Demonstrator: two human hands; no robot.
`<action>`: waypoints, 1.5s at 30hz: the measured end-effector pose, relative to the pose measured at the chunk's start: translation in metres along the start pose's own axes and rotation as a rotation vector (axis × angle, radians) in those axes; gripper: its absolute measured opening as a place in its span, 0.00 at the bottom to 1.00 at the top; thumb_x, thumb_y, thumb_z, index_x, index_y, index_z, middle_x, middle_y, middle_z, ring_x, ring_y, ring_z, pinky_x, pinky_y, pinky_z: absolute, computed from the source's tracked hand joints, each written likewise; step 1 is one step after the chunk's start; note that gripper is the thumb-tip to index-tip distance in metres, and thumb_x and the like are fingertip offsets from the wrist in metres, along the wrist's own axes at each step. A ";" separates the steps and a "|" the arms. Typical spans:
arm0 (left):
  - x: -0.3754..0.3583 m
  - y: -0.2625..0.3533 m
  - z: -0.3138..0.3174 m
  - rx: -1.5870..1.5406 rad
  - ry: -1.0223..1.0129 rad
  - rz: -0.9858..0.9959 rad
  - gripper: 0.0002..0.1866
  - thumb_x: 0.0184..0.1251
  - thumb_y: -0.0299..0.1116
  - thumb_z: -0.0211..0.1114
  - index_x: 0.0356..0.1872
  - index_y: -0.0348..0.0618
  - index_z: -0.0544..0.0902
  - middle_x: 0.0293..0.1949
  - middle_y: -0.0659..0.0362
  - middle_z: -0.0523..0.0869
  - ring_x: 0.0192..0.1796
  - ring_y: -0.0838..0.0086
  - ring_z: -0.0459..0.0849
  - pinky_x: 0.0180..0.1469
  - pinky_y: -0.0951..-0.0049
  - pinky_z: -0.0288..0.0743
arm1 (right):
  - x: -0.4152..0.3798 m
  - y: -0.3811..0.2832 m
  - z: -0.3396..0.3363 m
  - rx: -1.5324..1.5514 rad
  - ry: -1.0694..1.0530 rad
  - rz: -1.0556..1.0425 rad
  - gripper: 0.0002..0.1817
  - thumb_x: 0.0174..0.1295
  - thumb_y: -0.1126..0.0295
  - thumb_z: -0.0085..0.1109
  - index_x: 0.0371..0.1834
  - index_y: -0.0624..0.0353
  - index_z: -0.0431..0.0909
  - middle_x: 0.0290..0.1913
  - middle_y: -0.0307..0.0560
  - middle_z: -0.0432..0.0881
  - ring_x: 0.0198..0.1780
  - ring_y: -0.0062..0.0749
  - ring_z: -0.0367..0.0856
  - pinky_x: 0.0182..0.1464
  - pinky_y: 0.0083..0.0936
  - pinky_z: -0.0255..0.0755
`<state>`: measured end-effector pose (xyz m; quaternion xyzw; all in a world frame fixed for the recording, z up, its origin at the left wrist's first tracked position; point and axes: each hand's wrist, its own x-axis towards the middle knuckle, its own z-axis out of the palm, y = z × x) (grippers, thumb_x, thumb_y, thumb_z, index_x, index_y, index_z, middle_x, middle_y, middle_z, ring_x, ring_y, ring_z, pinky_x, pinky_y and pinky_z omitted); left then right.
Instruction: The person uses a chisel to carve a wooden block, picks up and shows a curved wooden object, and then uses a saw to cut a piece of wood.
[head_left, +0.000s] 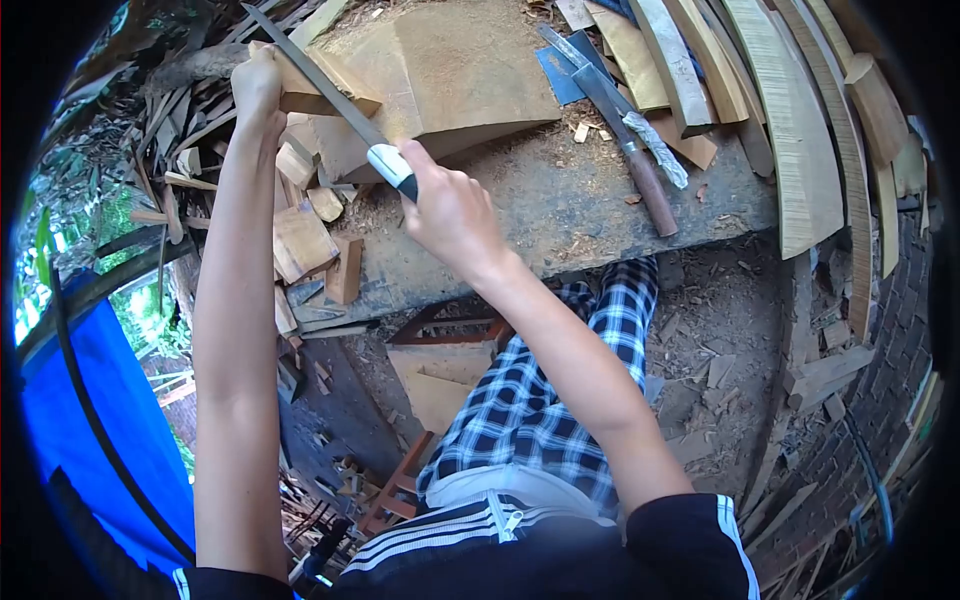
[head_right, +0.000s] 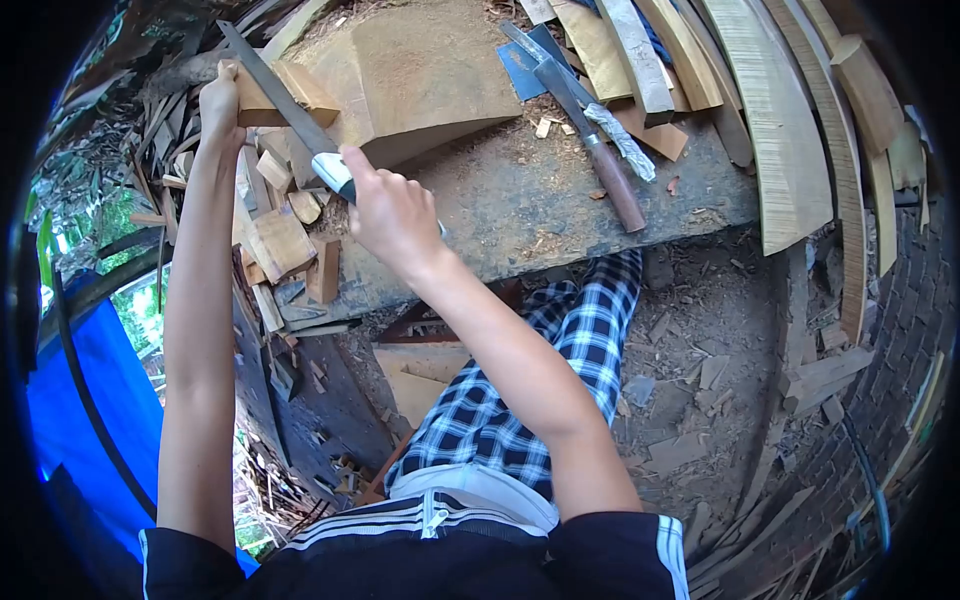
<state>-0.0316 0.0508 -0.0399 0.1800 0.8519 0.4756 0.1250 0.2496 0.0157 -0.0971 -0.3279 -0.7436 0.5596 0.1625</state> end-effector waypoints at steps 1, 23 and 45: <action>-0.002 0.002 0.000 0.026 0.013 -0.007 0.18 0.67 0.36 0.57 0.40 0.24 0.77 0.34 0.50 0.82 0.32 0.69 0.81 0.35 0.68 0.75 | -0.010 0.006 0.000 0.075 0.022 -0.037 0.33 0.51 0.79 0.58 0.64 0.52 0.64 0.36 0.60 0.83 0.38 0.58 0.83 0.37 0.47 0.77; -0.012 -0.002 0.001 -0.102 0.010 0.013 0.20 0.75 0.41 0.50 0.44 0.29 0.76 0.37 0.54 0.81 0.35 0.69 0.82 0.40 0.68 0.77 | 0.011 -0.011 -0.011 0.031 -0.048 -0.019 0.27 0.51 0.79 0.55 0.58 0.55 0.67 0.35 0.62 0.82 0.38 0.58 0.83 0.36 0.48 0.77; -0.010 -0.003 0.004 0.064 0.029 0.088 0.17 0.72 0.38 0.49 0.37 0.30 0.77 0.31 0.54 0.80 0.32 0.72 0.79 0.38 0.66 0.72 | -0.073 0.013 -0.039 0.085 -0.026 -0.003 0.29 0.55 0.79 0.55 0.62 0.50 0.67 0.43 0.62 0.83 0.44 0.58 0.81 0.45 0.45 0.77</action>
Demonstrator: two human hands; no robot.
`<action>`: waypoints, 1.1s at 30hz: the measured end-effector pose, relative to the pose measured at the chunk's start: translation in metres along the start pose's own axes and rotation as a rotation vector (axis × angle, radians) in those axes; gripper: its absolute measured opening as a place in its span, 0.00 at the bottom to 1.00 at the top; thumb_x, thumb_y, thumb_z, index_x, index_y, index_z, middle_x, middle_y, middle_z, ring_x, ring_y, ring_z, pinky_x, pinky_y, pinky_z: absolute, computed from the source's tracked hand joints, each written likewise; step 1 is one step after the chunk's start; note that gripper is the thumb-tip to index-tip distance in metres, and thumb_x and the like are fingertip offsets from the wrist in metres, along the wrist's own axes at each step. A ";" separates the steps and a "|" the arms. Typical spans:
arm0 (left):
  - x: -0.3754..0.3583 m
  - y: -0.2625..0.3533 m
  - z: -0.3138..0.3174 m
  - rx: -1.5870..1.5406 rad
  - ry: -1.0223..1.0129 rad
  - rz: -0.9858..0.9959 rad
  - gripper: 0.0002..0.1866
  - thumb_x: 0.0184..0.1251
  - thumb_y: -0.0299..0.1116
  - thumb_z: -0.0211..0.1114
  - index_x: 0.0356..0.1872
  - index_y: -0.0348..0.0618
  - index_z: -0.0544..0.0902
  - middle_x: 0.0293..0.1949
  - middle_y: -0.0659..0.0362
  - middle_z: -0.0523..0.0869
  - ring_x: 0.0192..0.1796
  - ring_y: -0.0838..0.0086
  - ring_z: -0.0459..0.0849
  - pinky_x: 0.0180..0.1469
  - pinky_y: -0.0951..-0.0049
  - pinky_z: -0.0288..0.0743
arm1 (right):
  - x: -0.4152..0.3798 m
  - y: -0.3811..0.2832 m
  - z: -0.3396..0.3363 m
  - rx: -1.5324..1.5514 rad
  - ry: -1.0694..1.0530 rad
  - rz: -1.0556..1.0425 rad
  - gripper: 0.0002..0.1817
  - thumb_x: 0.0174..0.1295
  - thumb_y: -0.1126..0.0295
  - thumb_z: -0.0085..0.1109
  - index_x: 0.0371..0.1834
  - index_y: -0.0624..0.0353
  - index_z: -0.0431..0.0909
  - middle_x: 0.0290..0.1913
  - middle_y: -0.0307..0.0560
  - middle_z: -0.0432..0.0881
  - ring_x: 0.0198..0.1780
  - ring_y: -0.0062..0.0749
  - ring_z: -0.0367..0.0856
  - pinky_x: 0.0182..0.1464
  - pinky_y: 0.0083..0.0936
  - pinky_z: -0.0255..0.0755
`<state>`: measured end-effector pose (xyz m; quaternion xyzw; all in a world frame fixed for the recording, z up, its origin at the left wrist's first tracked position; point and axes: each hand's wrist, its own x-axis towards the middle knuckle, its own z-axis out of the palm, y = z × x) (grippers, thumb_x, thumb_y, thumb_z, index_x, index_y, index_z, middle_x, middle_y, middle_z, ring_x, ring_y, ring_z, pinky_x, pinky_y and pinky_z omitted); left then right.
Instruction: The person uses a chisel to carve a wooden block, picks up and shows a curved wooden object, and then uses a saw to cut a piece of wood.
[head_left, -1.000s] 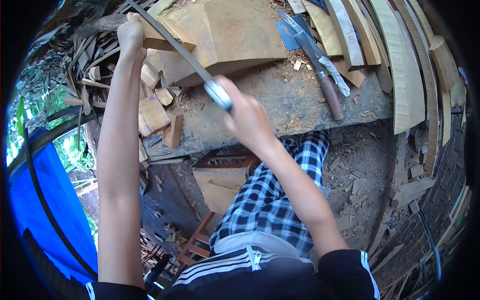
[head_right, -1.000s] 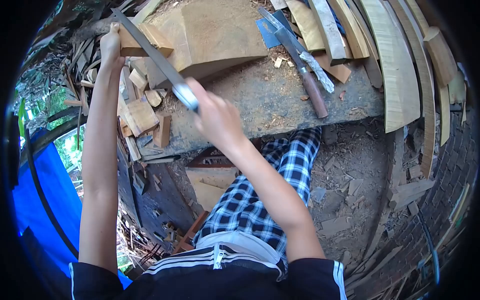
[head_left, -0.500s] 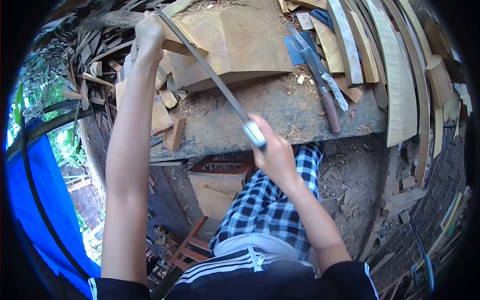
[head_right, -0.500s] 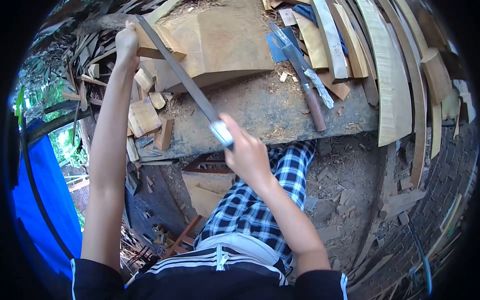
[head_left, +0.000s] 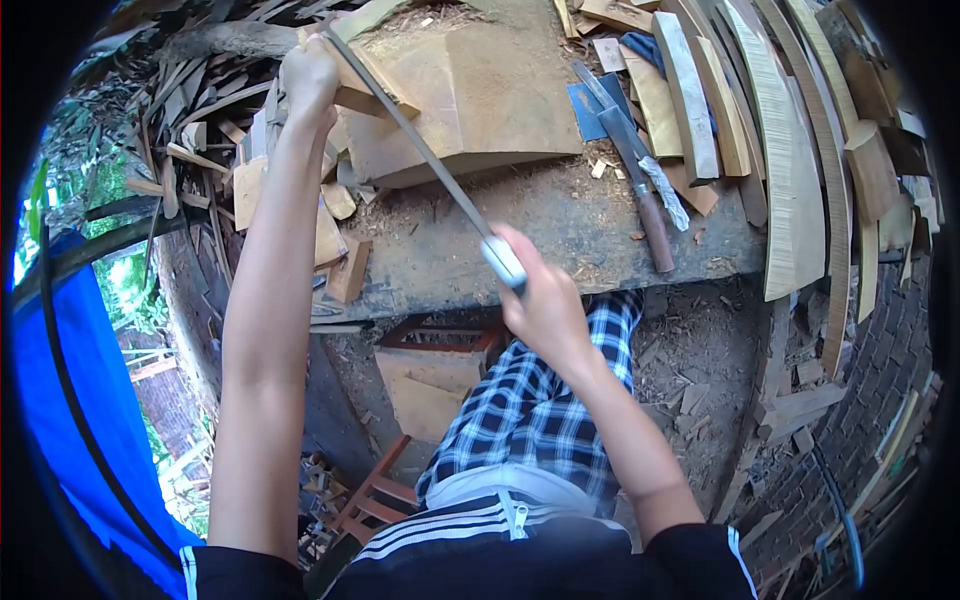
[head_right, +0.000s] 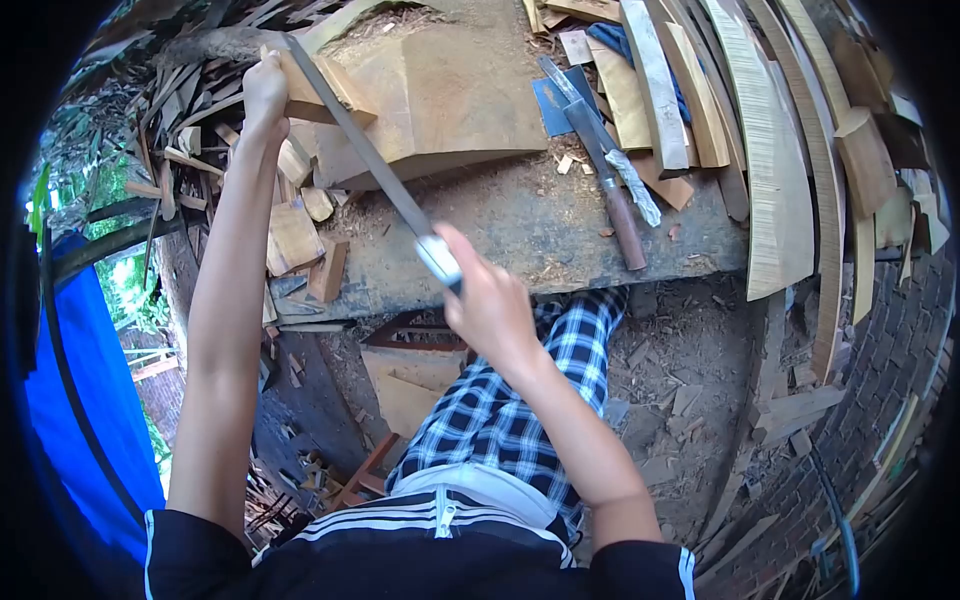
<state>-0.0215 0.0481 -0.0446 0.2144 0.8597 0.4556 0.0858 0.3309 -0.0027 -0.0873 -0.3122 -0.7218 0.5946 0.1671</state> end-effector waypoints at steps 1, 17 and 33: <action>-0.003 0.000 0.001 -0.002 0.000 0.003 0.17 0.72 0.38 0.49 0.37 0.30 0.77 0.31 0.54 0.80 0.32 0.72 0.79 0.38 0.66 0.72 | 0.029 -0.009 0.004 -0.027 -0.016 0.000 0.27 0.55 0.77 0.55 0.61 0.50 0.67 0.41 0.62 0.82 0.43 0.60 0.81 0.44 0.47 0.76; 0.006 -0.002 0.003 -0.021 0.072 -0.047 0.21 0.69 0.37 0.50 0.39 0.23 0.79 0.33 0.47 0.84 0.35 0.66 0.80 0.40 0.65 0.71 | 0.117 -0.035 0.039 -0.172 0.025 -0.024 0.19 0.55 0.75 0.55 0.51 0.55 0.68 0.34 0.63 0.82 0.37 0.62 0.81 0.36 0.53 0.75; 0.016 0.000 -0.006 -0.009 0.015 -0.042 0.20 0.69 0.37 0.49 0.35 0.25 0.79 0.29 0.52 0.82 0.31 0.71 0.78 0.35 0.66 0.71 | 0.090 -0.033 0.033 -0.088 0.012 -0.008 0.25 0.56 0.76 0.53 0.60 0.51 0.66 0.34 0.63 0.82 0.38 0.64 0.80 0.40 0.53 0.74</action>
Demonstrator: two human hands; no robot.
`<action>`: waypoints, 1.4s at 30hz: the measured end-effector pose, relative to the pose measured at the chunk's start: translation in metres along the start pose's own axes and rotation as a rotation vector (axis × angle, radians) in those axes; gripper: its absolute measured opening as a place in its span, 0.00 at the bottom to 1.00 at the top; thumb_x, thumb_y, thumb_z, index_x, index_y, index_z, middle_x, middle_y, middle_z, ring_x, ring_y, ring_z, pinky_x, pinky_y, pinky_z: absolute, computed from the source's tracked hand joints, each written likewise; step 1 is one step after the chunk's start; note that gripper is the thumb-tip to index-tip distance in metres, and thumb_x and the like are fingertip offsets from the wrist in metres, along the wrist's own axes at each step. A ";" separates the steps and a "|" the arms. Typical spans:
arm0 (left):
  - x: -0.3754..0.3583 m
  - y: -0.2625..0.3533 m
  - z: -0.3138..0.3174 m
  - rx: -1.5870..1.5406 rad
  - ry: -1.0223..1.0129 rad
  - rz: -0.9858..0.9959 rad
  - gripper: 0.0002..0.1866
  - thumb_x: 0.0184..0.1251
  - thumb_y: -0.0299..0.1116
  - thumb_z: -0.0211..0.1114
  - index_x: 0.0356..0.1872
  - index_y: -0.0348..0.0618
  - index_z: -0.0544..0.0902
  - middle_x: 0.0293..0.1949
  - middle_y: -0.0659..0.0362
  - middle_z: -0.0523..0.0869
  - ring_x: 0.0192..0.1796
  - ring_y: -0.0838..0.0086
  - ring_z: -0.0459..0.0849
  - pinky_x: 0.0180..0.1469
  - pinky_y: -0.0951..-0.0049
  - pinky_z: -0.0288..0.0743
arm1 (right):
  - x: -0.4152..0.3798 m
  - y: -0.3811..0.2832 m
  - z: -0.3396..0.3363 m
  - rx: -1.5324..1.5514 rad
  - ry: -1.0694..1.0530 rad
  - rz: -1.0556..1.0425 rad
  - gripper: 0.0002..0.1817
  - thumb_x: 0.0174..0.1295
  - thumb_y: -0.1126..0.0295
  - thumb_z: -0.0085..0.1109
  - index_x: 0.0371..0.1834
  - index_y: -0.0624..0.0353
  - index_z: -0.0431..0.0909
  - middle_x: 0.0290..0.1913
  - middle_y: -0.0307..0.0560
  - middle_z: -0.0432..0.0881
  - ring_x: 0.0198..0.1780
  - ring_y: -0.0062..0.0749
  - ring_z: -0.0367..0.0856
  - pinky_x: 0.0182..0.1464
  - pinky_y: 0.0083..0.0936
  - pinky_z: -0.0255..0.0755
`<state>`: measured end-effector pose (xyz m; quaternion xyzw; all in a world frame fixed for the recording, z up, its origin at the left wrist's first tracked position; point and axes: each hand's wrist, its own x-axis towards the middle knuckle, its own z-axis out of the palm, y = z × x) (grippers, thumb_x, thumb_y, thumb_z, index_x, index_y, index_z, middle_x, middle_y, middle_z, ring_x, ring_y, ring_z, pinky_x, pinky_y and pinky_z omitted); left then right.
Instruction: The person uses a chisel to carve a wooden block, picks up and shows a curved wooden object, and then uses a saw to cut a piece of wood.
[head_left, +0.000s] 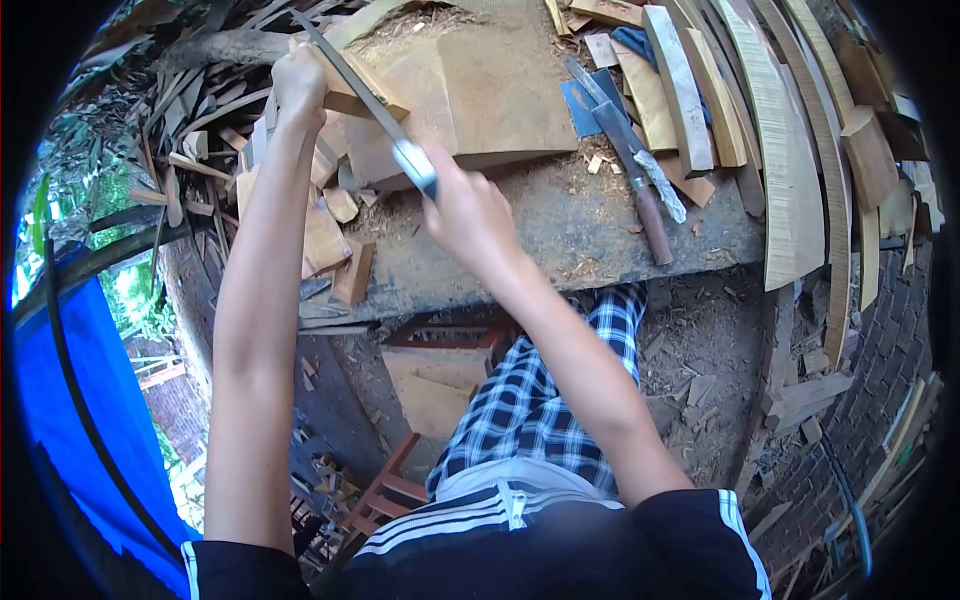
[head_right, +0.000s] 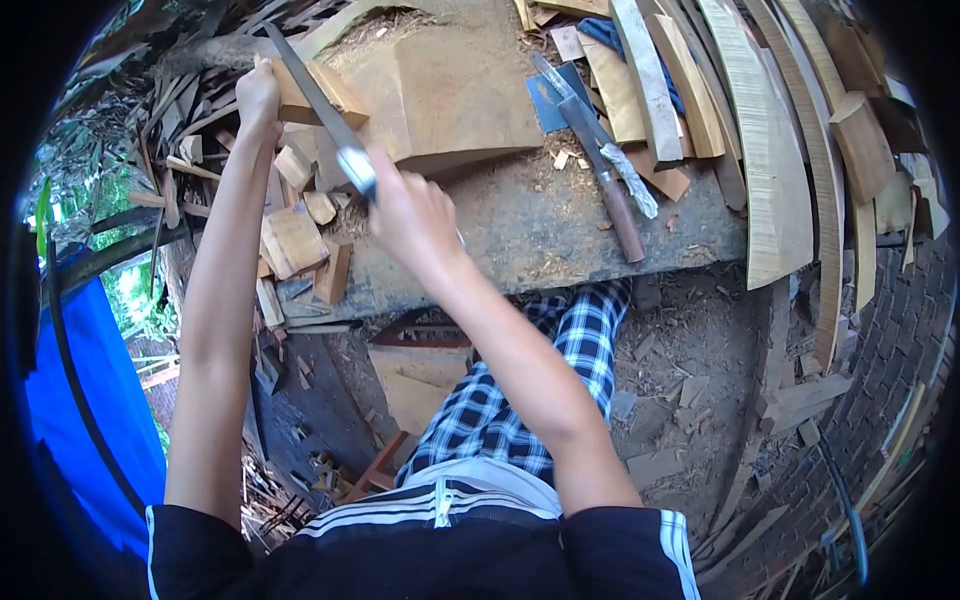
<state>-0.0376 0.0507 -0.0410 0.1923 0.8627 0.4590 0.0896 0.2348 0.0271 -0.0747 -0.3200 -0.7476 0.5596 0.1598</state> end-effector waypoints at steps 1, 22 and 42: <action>0.001 0.000 0.001 0.033 0.009 -0.003 0.20 0.69 0.37 0.50 0.36 0.24 0.79 0.30 0.52 0.82 0.31 0.71 0.78 0.36 0.66 0.71 | -0.028 0.008 -0.006 0.105 0.018 0.014 0.27 0.55 0.76 0.54 0.61 0.50 0.66 0.35 0.62 0.83 0.38 0.63 0.81 0.40 0.53 0.74; -0.003 -0.009 0.005 0.238 0.087 0.208 0.17 0.72 0.36 0.50 0.33 0.32 0.79 0.28 0.56 0.81 0.29 0.72 0.79 0.35 0.69 0.71 | 0.022 -0.029 -0.008 -0.053 -0.013 0.033 0.16 0.55 0.76 0.52 0.48 0.56 0.68 0.32 0.64 0.81 0.39 0.63 0.81 0.42 0.54 0.74; 0.026 -0.022 0.004 0.135 0.026 0.037 0.16 0.71 0.37 0.52 0.32 0.32 0.79 0.27 0.57 0.81 0.24 0.73 0.77 0.29 0.68 0.70 | -0.052 -0.012 -0.018 -0.019 0.017 0.060 0.21 0.53 0.77 0.54 0.52 0.55 0.67 0.28 0.62 0.82 0.36 0.65 0.81 0.38 0.53 0.75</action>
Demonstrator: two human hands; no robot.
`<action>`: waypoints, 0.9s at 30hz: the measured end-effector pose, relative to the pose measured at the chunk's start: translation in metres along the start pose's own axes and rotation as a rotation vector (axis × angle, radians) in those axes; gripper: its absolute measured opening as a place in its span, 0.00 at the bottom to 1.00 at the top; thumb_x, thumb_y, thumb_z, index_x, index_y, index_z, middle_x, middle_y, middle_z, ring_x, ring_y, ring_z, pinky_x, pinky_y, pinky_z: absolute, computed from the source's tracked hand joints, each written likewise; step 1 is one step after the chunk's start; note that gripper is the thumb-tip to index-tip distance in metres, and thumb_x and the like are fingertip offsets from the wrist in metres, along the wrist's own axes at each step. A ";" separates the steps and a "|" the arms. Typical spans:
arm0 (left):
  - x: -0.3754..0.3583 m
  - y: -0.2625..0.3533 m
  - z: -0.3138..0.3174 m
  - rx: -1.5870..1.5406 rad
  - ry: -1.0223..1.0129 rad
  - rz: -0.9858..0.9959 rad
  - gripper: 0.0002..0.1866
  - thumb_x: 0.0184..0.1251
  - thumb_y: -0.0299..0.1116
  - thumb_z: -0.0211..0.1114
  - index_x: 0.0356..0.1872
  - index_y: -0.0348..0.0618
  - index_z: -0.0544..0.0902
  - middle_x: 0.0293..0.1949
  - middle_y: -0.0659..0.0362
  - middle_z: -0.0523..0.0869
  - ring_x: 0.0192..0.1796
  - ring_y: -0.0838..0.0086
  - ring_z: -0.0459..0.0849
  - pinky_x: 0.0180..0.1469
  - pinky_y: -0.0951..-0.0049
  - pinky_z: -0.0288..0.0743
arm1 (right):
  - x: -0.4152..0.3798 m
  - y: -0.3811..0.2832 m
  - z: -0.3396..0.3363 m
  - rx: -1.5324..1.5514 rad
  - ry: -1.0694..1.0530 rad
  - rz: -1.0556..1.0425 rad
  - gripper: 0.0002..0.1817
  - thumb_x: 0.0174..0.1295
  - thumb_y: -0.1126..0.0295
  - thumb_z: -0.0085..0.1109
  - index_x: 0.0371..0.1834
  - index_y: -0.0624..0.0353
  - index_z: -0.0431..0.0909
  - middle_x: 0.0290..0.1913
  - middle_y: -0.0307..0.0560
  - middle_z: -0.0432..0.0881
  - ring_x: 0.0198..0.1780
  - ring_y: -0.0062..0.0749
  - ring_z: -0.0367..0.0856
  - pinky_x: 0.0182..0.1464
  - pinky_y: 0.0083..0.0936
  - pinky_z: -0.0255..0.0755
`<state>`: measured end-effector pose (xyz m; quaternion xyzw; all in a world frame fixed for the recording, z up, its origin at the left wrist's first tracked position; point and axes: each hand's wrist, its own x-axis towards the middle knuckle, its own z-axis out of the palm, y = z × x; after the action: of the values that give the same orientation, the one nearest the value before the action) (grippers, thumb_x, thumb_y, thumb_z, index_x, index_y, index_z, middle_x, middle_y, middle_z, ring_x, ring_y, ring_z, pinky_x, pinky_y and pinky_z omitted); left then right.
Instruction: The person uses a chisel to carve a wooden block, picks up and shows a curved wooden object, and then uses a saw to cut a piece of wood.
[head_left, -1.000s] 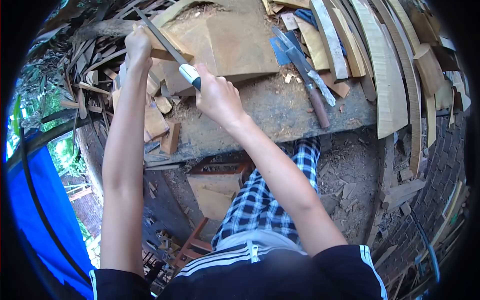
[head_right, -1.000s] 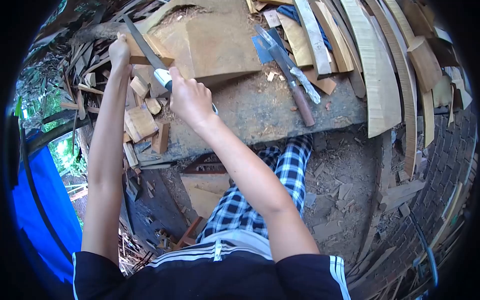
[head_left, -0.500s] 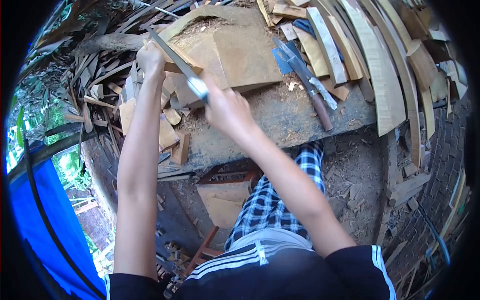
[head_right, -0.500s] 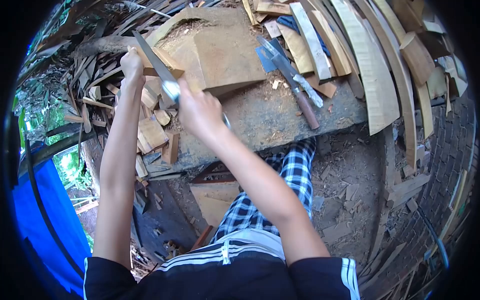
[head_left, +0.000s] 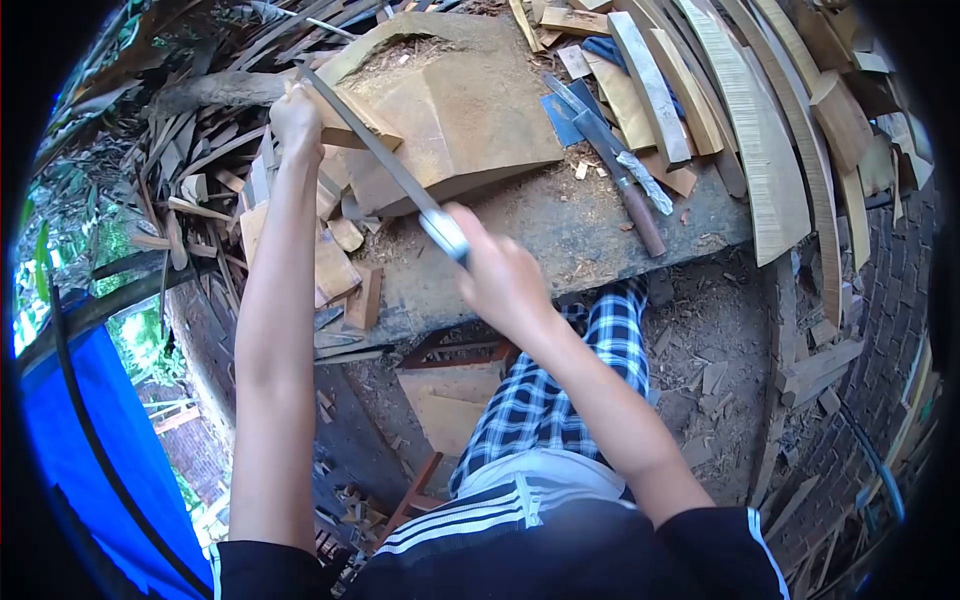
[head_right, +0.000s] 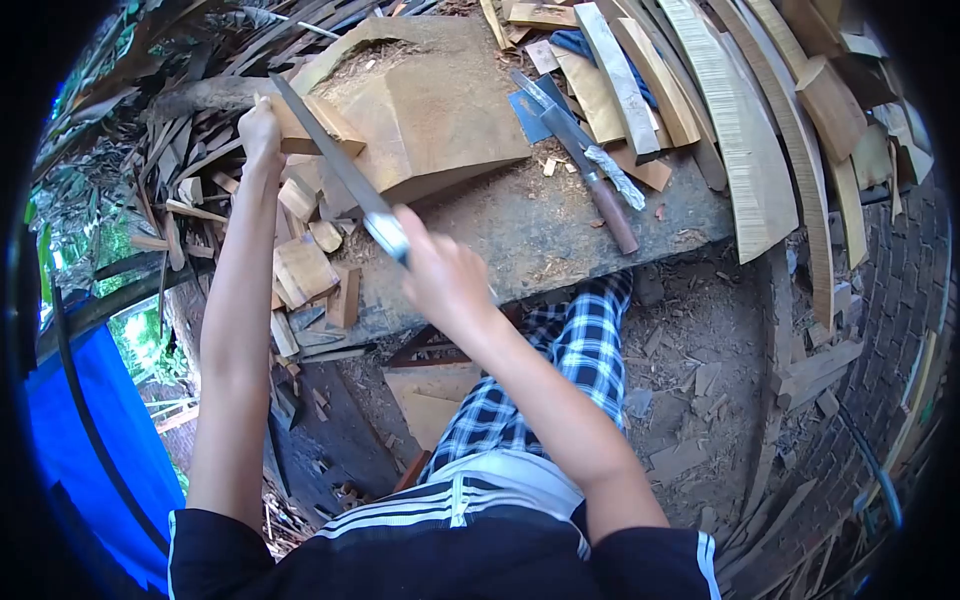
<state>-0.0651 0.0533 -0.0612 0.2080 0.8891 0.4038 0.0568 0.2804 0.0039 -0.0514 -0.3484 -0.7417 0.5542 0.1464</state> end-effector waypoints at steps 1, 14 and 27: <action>0.006 -0.010 0.003 0.044 0.011 0.077 0.16 0.71 0.37 0.52 0.32 0.32 0.79 0.26 0.57 0.81 0.25 0.73 0.77 0.30 0.68 0.70 | -0.010 0.005 -0.008 -0.004 -0.005 0.001 0.21 0.53 0.77 0.54 0.52 0.55 0.67 0.28 0.62 0.82 0.36 0.65 0.81 0.38 0.53 0.75; -0.002 0.006 -0.006 -0.069 -0.063 0.017 0.17 0.70 0.37 0.53 0.34 0.28 0.79 0.30 0.54 0.81 0.29 0.69 0.82 0.36 0.68 0.76 | -0.040 0.031 -0.002 0.017 0.055 -0.048 0.29 0.52 0.76 0.57 0.61 0.52 0.66 0.33 0.61 0.83 0.38 0.62 0.82 0.38 0.50 0.76; -0.011 0.021 -0.008 -0.036 -0.003 -0.049 0.17 0.72 0.36 0.54 0.37 0.27 0.79 0.35 0.52 0.83 0.33 0.68 0.83 0.36 0.67 0.78 | -0.020 0.028 0.005 0.073 0.055 -0.029 0.25 0.52 0.76 0.55 0.57 0.50 0.68 0.30 0.61 0.82 0.37 0.62 0.81 0.39 0.54 0.74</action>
<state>-0.0510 0.0553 -0.0412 0.1858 0.8863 0.4181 0.0719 0.3013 -0.0093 -0.0756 -0.3474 -0.7215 0.5688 0.1874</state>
